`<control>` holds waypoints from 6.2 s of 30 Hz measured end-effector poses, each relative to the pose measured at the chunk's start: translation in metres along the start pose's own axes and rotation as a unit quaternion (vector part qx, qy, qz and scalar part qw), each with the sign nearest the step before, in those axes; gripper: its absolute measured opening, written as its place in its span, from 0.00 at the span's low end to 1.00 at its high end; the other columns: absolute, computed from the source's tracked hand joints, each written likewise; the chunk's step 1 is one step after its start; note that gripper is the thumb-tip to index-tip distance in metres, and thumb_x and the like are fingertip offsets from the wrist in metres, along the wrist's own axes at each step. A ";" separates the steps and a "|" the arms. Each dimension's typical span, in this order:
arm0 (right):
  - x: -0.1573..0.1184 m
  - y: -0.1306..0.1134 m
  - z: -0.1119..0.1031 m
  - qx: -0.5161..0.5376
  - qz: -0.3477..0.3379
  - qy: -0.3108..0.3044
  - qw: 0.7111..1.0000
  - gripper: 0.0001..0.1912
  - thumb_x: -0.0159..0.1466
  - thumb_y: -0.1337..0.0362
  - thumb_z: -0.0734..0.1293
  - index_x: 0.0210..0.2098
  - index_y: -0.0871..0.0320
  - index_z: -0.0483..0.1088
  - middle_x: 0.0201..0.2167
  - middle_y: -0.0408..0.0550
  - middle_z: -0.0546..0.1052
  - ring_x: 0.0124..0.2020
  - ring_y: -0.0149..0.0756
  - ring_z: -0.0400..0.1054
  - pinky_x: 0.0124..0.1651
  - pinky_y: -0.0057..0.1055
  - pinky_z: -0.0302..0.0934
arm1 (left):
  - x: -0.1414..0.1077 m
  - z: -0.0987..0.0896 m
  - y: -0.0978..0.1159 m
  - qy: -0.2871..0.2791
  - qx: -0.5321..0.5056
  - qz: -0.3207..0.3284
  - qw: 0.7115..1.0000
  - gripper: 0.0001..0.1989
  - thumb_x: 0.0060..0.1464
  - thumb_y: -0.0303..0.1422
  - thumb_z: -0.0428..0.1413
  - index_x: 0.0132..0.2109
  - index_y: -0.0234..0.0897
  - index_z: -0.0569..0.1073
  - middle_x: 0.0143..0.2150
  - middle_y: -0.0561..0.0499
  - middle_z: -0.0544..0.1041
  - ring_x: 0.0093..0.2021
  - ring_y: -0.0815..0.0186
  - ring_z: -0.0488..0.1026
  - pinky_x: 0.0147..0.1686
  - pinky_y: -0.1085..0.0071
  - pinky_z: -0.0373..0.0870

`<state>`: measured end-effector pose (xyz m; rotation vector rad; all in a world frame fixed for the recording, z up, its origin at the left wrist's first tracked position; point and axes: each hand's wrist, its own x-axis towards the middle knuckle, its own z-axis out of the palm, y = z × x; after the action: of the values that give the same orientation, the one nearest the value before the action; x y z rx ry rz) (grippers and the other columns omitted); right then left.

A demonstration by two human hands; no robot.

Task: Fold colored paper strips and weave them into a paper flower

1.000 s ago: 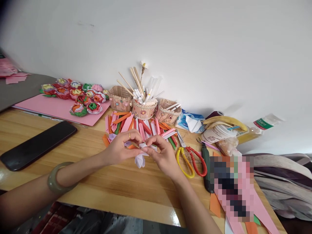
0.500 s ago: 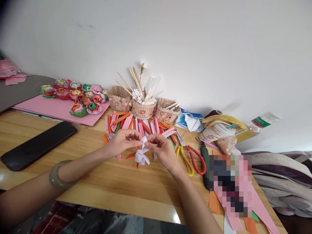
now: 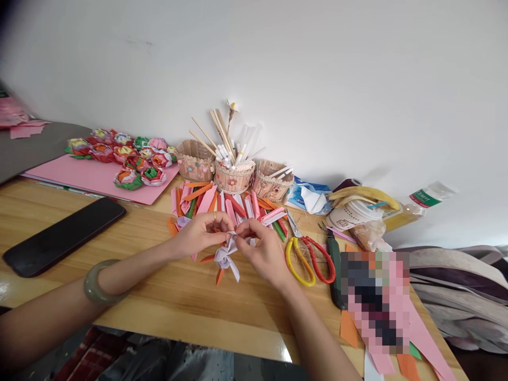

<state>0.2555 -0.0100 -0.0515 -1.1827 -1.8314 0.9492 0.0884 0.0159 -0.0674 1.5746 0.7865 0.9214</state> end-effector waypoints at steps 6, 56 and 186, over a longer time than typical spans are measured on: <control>-0.003 0.004 0.005 -0.155 -0.080 0.067 0.982 0.03 0.58 0.68 0.62 0.30 0.58 0.67 0.27 0.45 0.72 0.29 0.32 0.65 0.35 0.29 0.59 | -0.003 0.004 -0.002 0.081 0.141 0.066 0.985 0.05 0.47 0.24 0.51 0.31 0.35 0.70 0.30 0.53 0.74 0.31 0.70 0.70 0.33 0.74 0.66; 0.000 -0.005 0.011 0.201 0.157 -0.003 0.967 0.15 0.54 0.55 0.67 0.20 0.59 0.64 0.15 0.40 0.68 0.16 0.24 0.57 0.19 0.22 0.52 | -0.001 0.010 -0.002 0.137 0.011 0.064 0.988 0.06 0.55 0.32 0.47 0.31 0.36 0.61 0.30 0.52 0.63 0.32 0.69 0.62 0.34 0.71 0.61; -0.003 0.007 0.008 -0.154 -0.081 0.088 0.981 0.02 0.57 0.66 0.63 0.30 0.58 0.68 0.24 0.45 0.74 0.25 0.31 0.68 0.30 0.29 0.64 | 0.001 -0.002 -0.003 0.068 0.075 0.029 0.994 0.04 0.45 0.24 0.54 0.27 0.35 0.73 0.28 0.52 0.74 0.29 0.69 0.70 0.31 0.74 0.67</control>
<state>0.2520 -0.0126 -0.0617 -1.2331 -1.9409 0.4631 0.0866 0.0181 -0.0700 1.6857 0.9286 1.0394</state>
